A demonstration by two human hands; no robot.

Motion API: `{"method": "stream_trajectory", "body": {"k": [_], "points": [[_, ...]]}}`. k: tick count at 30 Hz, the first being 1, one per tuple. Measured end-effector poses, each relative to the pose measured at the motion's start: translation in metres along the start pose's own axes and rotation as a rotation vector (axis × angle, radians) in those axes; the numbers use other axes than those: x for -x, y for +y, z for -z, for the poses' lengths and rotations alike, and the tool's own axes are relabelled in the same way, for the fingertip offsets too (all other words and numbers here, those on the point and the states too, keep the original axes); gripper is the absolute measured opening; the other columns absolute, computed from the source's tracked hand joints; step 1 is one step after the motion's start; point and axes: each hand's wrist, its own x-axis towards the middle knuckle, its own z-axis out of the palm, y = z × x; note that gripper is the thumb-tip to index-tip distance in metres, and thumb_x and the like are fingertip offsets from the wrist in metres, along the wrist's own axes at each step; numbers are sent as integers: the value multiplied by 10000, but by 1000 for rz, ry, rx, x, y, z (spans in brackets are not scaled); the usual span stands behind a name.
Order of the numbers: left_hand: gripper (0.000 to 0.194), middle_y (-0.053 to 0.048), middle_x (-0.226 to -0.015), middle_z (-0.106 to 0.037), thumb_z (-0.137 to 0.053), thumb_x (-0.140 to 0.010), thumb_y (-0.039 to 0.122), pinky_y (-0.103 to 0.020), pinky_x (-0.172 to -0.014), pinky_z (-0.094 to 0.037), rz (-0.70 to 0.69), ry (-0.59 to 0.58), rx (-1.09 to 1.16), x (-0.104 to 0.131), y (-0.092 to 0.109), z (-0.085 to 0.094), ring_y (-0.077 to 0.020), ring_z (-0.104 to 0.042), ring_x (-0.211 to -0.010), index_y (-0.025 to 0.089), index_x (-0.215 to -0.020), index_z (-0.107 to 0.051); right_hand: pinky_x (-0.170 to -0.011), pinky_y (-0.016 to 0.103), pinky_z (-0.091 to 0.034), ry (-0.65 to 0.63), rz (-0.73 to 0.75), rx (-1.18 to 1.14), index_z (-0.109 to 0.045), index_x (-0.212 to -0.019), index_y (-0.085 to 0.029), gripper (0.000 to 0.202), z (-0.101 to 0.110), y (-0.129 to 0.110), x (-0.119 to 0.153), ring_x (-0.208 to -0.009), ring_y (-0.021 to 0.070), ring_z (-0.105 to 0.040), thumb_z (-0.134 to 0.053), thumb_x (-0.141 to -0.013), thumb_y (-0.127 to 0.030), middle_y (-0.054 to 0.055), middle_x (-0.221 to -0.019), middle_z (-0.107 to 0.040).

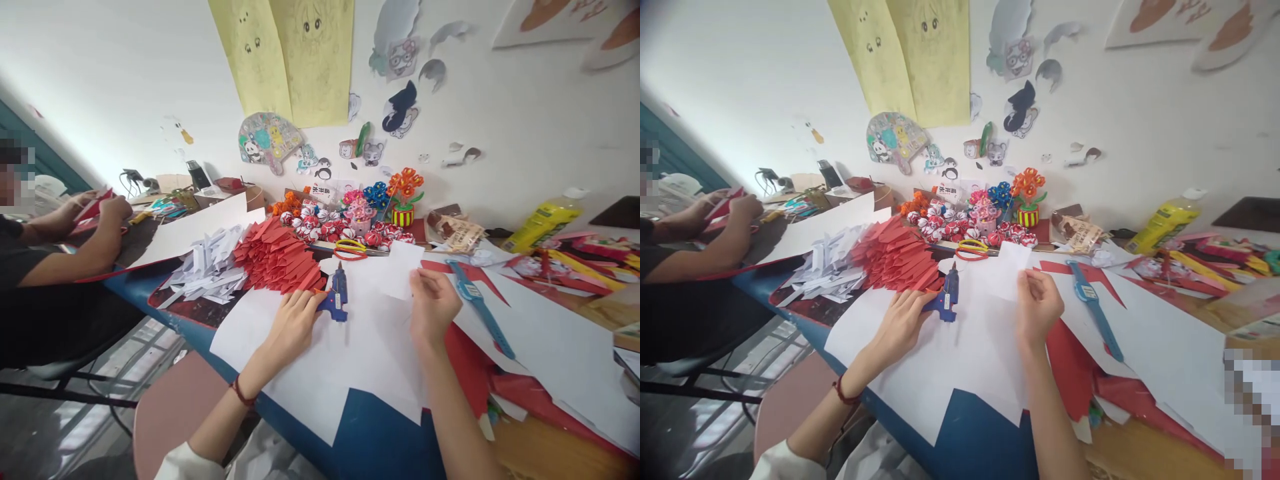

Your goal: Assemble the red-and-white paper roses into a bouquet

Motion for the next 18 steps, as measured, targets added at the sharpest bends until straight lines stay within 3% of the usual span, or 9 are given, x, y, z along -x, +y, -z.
{"method": "stream_trajectory", "body": {"k": [4, 7, 12, 18], "points": [[274, -84, -1019, -621, -401, -1001, 245, -372, -768, -399, -56, -92, 136, -11, 25, -7, -241, -542, -914, 181, -1254, -483, -599, 266, -488, 237, 0, -125, -680, -821, -149, 251, 5, 0, -11, -639, 137, -601, -771, -671, -328, 9, -701, -644], [274, -80, -1003, -622, -389, -1007, 265, -382, -781, -403, -108, -142, 159, -12, 40, -18, -240, -543, -907, 183, -1248, -493, -553, 242, -461, 317, -39, -212, -683, -826, -153, 261, 9, 0, -15, -631, 125, -589, -789, -636, -298, 6, -713, -644], [279, -91, -1015, -629, -394, -1005, 256, -370, -721, -412, -120, -132, 152, -14, 52, -32, -240, -552, -875, 166, -1253, -483, -540, 208, -451, 298, -131, -284, -679, -815, -151, 280, 11, -4, -15, -630, 105, -582, -802, -598, -279, 0, -710, -646], [299, -89, -1034, -633, -431, -993, 252, -379, -758, -434, 3, 38, 282, -1, 47, -33, -238, -561, -883, 196, -1286, -452, -461, 229, -439, 171, -173, -200, -669, -820, -146, 290, 10, -7, -11, -540, 116, -560, -794, -637, -332, 15, -686, -657]]}}
